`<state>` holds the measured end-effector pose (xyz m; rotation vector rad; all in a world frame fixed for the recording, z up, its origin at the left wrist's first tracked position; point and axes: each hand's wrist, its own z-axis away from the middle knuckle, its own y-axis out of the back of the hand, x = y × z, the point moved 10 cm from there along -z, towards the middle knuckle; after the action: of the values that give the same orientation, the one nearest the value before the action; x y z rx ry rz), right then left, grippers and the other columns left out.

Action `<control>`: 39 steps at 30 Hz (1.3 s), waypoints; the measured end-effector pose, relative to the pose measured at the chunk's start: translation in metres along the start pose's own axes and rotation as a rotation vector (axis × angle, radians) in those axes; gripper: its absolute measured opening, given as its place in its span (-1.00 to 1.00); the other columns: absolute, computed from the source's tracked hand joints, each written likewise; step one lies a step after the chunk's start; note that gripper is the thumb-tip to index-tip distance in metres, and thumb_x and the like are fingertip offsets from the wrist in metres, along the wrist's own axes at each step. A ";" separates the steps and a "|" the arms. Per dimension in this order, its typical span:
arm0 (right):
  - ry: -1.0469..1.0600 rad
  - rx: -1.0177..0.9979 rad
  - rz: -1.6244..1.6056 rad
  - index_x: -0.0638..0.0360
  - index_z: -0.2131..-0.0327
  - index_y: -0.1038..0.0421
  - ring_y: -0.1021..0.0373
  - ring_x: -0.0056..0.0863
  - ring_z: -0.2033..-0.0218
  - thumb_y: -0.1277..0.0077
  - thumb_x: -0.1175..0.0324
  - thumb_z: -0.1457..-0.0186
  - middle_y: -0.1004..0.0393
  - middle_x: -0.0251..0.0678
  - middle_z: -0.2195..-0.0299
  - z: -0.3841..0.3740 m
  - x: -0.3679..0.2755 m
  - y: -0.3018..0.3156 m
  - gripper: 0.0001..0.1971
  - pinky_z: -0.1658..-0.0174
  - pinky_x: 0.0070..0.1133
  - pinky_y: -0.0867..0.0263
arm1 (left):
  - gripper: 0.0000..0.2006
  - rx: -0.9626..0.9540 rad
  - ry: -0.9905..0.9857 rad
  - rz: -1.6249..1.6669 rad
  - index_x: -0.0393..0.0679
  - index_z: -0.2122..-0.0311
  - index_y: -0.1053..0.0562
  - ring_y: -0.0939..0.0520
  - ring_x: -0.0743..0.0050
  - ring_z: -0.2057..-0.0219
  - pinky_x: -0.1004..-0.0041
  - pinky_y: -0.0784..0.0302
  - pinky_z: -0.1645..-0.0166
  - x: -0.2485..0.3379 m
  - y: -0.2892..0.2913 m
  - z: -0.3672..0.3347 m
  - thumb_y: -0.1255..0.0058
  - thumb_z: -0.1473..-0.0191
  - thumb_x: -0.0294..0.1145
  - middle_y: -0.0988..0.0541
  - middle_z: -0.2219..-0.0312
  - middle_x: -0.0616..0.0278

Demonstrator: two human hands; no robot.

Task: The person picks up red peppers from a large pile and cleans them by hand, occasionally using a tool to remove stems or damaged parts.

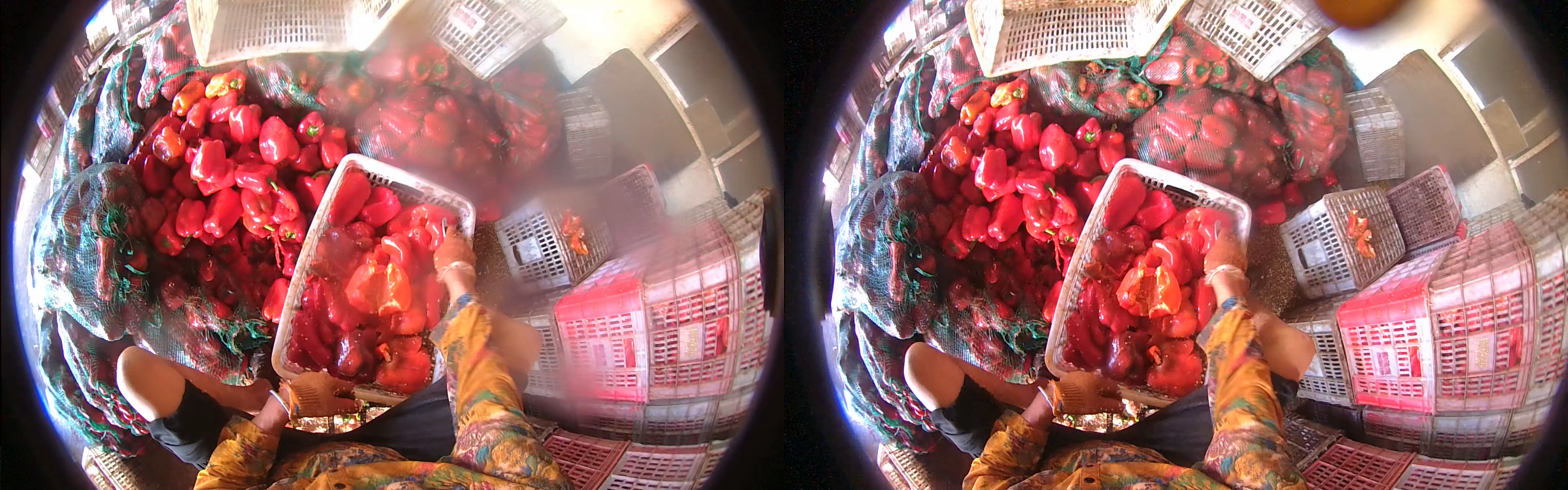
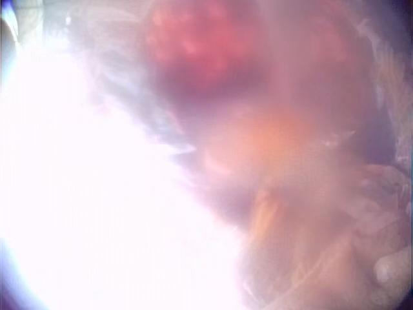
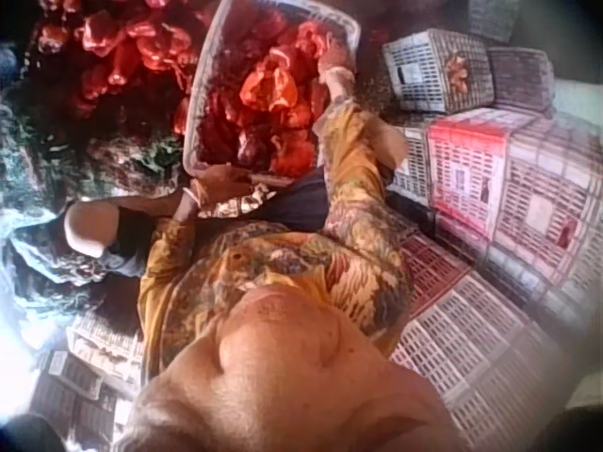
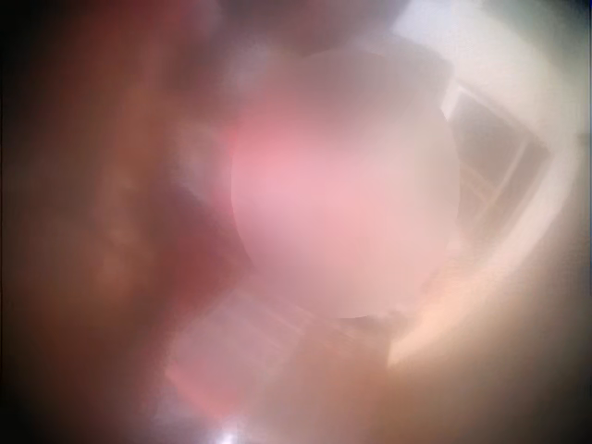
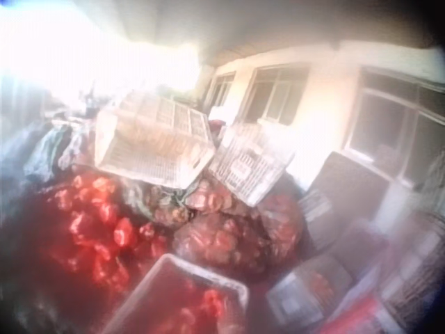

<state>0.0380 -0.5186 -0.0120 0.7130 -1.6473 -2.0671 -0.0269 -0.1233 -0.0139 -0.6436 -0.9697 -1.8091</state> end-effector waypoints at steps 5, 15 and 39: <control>-0.092 0.232 -0.118 0.04 -0.06 -0.39 -0.49 0.06 0.13 0.16 0.16 -0.20 -0.50 0.06 0.07 0.015 0.000 0.081 -0.60 0.08 -0.15 -0.41 | -0.61 -0.021 -0.074 0.171 -0.11 0.11 -0.56 -0.66 -0.01 0.25 0.19 -0.54 0.12 0.013 0.016 -0.007 -0.08 -0.14 -0.01 -0.65 0.34 0.02; -0.168 -0.114 -0.629 0.08 0.26 -0.54 -0.52 -0.04 0.22 0.01 0.08 -0.15 -0.58 -0.03 0.33 0.007 -0.060 -0.019 -0.69 0.13 -0.21 -0.41 | -0.70 0.773 -0.204 1.227 -0.25 0.34 -0.50 -0.56 0.44 0.50 0.43 -0.51 0.33 -0.077 0.169 0.011 -0.09 -0.18 -0.17 -0.55 0.54 0.23; 0.238 0.309 -0.596 0.23 0.04 -0.43 -0.44 -0.06 0.07 0.08 0.12 -0.27 -0.51 0.01 0.13 0.001 0.025 -0.010 -0.62 0.02 -0.28 -0.34 | -0.79 1.266 0.068 0.558 0.11 0.17 -0.59 -0.65 0.22 0.18 0.27 -0.51 0.05 -0.233 0.331 -0.157 -0.01 -0.07 -0.31 -0.64 0.24 0.28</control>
<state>0.0178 -0.5306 -0.0256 1.6552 -1.7772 -1.9865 0.3681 -0.2169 -0.1665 -0.0091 -1.4458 -0.4947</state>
